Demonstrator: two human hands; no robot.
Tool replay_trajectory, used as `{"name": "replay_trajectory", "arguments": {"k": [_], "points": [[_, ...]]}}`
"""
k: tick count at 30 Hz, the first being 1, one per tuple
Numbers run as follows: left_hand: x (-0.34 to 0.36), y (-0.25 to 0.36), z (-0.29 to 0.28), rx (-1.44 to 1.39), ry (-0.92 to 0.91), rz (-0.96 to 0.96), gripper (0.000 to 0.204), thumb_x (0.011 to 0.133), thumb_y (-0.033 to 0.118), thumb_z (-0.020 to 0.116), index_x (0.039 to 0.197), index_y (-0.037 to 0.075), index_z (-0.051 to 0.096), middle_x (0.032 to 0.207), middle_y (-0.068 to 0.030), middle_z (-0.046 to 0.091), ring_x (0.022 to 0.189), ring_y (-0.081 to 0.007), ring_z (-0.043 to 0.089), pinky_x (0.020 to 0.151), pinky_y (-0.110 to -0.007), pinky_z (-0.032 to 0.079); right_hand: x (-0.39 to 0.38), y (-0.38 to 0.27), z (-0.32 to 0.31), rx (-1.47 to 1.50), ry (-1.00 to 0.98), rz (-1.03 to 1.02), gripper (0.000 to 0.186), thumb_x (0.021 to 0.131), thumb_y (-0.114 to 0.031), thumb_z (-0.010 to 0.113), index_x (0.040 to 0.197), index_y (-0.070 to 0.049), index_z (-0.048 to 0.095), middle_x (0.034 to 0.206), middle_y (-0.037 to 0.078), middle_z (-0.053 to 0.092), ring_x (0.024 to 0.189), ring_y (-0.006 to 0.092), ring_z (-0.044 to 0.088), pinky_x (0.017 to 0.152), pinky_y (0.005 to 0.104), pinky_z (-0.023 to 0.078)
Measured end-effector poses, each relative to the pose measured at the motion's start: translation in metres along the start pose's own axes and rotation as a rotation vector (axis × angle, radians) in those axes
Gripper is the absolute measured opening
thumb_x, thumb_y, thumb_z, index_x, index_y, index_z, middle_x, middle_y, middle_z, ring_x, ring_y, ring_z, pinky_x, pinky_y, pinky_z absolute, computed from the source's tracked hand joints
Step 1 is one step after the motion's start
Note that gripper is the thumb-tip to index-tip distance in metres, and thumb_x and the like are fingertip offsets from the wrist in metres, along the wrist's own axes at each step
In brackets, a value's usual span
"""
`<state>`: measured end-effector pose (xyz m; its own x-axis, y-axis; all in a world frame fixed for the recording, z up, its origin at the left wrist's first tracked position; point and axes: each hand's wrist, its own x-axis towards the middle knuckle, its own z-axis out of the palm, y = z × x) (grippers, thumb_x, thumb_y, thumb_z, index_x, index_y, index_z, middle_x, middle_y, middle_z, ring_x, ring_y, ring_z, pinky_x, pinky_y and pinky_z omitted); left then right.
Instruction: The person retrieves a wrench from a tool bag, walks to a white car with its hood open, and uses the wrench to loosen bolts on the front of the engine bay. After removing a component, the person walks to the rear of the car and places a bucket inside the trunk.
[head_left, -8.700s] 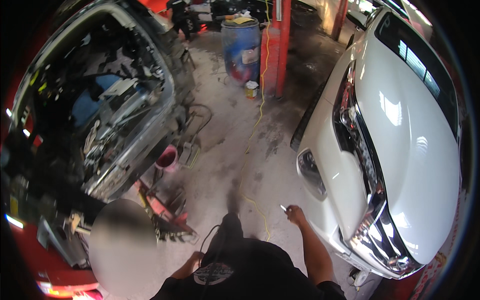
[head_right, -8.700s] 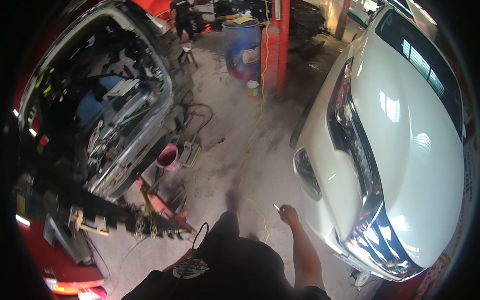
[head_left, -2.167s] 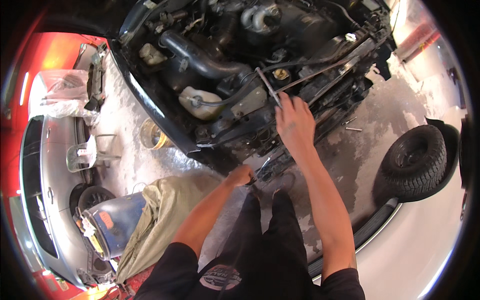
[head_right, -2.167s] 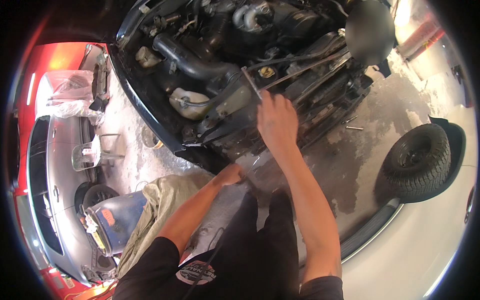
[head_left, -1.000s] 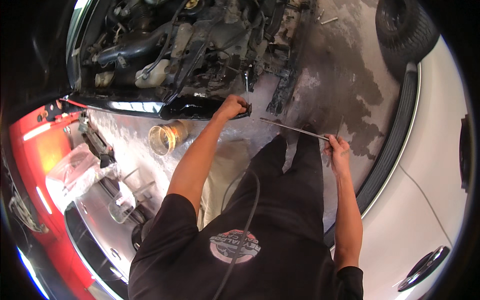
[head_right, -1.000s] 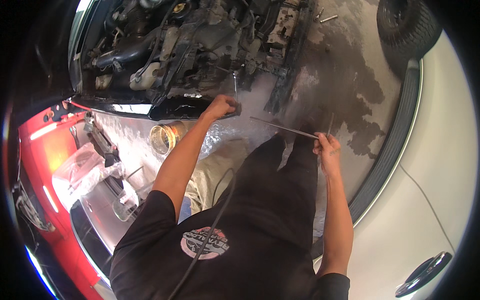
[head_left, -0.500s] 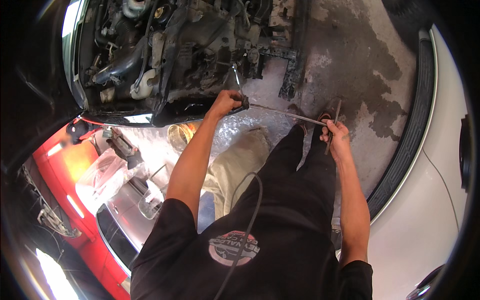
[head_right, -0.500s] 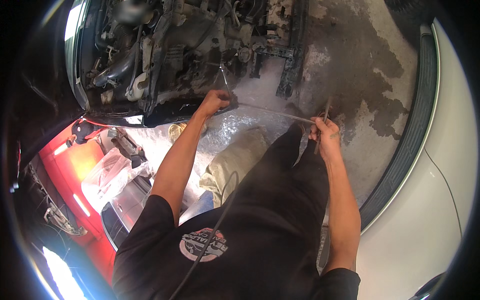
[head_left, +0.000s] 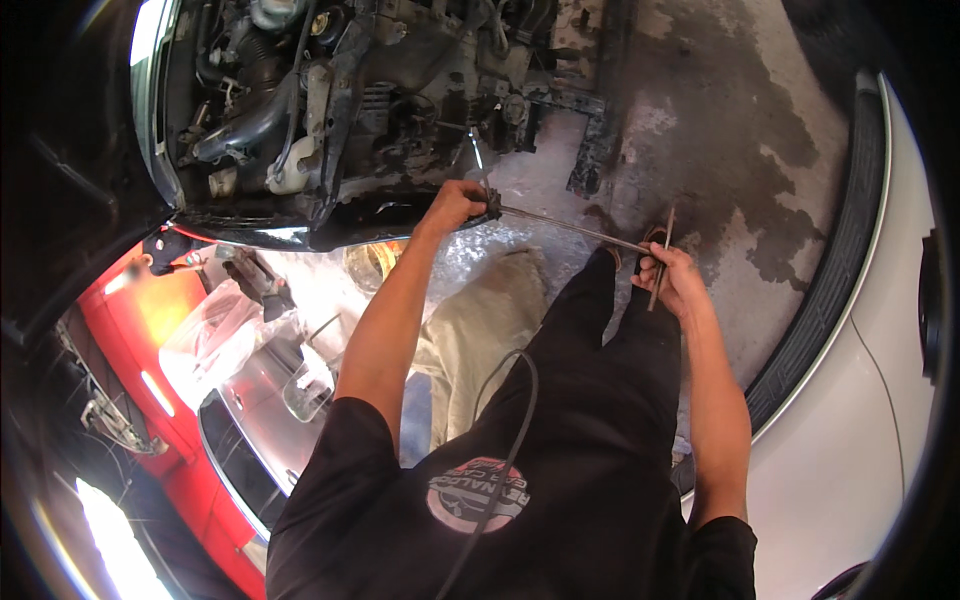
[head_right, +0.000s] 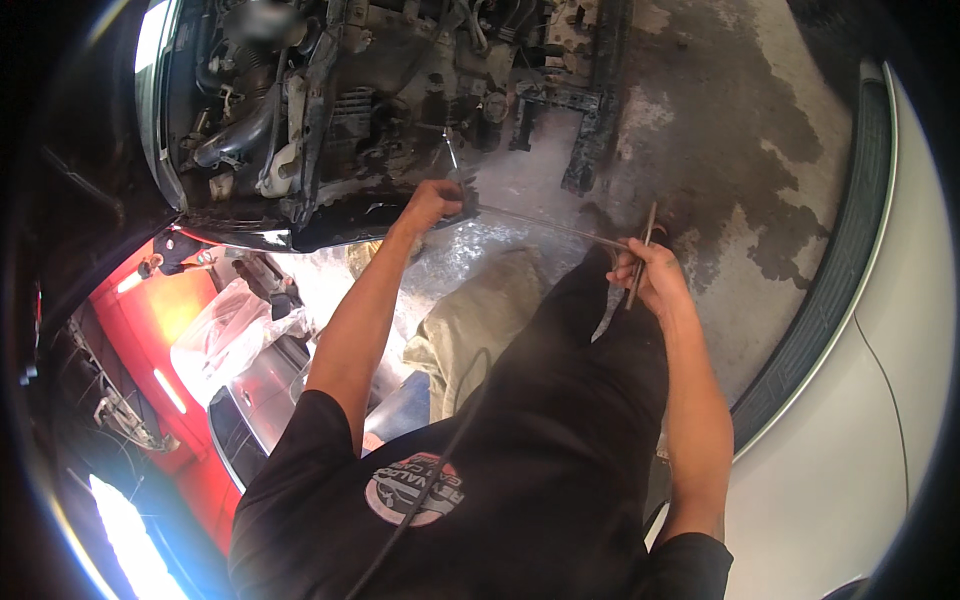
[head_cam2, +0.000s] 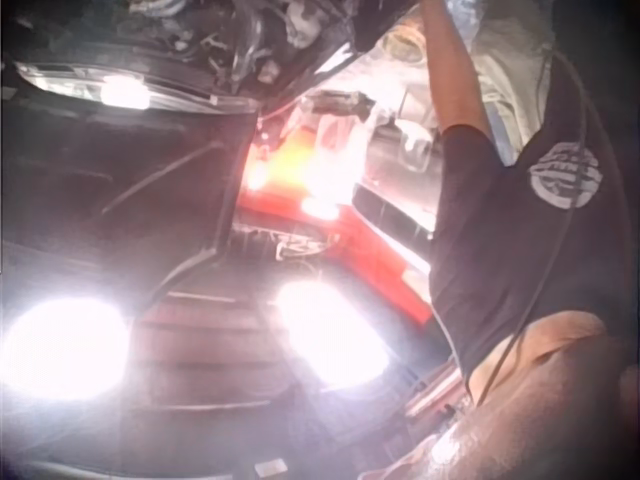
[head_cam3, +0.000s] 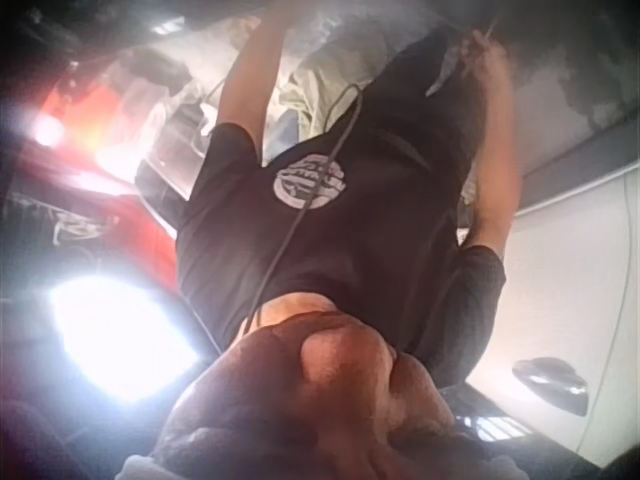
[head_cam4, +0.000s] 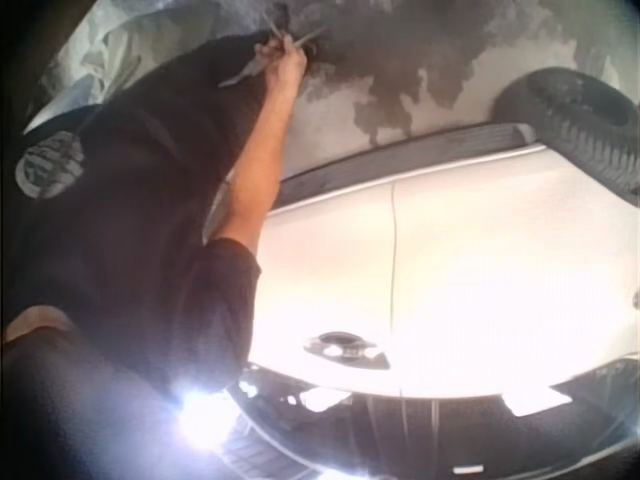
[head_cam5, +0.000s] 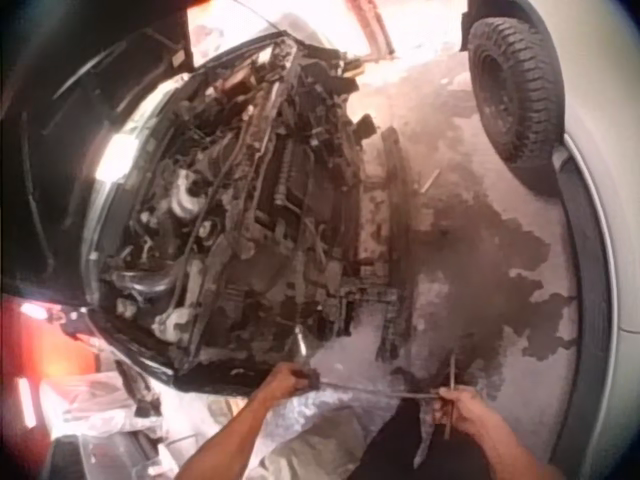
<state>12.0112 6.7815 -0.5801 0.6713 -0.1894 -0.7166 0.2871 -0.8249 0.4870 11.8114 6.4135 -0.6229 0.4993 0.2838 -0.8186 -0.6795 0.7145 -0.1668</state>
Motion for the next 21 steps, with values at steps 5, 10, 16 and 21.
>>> {"name": "replay_trajectory", "arguments": {"k": [5,10,16,21], "points": [[-0.002,0.008,0.0,-0.01,-0.014,-0.033,0.018,0.076,0.005,0.068,0.092,-0.003,0.069,0.083,-0.0084,0.069,0.08,-0.0143,0.061,0.077,-0.029,0.046,-0.017,-0.045,0.014,-0.303,-0.083,0.096,0.032,0.096,-0.029,0.053,0.11,0.0,0.048,0.077,0.014,0.064,0.072,0.0273,0.067,0.064,0.037,0.055],[-0.009,0.016,0.0,0.066,0.007,0.01,0.023,0.083,0.012,0.066,0.097,-0.005,0.068,0.086,-0.0109,0.069,0.08,-0.0151,0.06,0.076,-0.031,0.046,-0.008,-0.061,0.004,-0.588,-0.182,0.213,0.03,0.094,-0.031,0.056,0.103,-0.003,0.046,0.078,0.014,0.065,0.072,0.026,0.067,0.058,0.0346,0.055],[-0.005,0.012,-0.001,0.039,0.005,0.015,0.025,0.084,0.014,0.064,0.098,-0.007,0.067,0.084,-0.0129,0.069,0.079,-0.0158,0.059,0.076,-0.032,0.046,-0.004,-0.047,0.003,-0.622,-0.115,-0.018,0.028,0.094,-0.029,0.057,0.1,-0.002,0.053,0.072,0.01,0.061,0.066,0.0207,0.065,0.048,0.0304,0.054],[-0.007,0.027,-0.002,-0.002,0.02,-0.081,0.025,0.084,0.014,0.064,0.098,-0.007,0.068,0.083,-0.0125,0.069,0.078,-0.0158,0.059,0.075,-0.032,0.046,-0.002,-0.017,-0.007,-1.002,0.024,-0.554,0.015,0.093,-0.014,0.057,0.094,0.0,0.054,0.072,0.011,0.058,0.068,0.022,0.063,0.061,0.0354,0.053]]}}
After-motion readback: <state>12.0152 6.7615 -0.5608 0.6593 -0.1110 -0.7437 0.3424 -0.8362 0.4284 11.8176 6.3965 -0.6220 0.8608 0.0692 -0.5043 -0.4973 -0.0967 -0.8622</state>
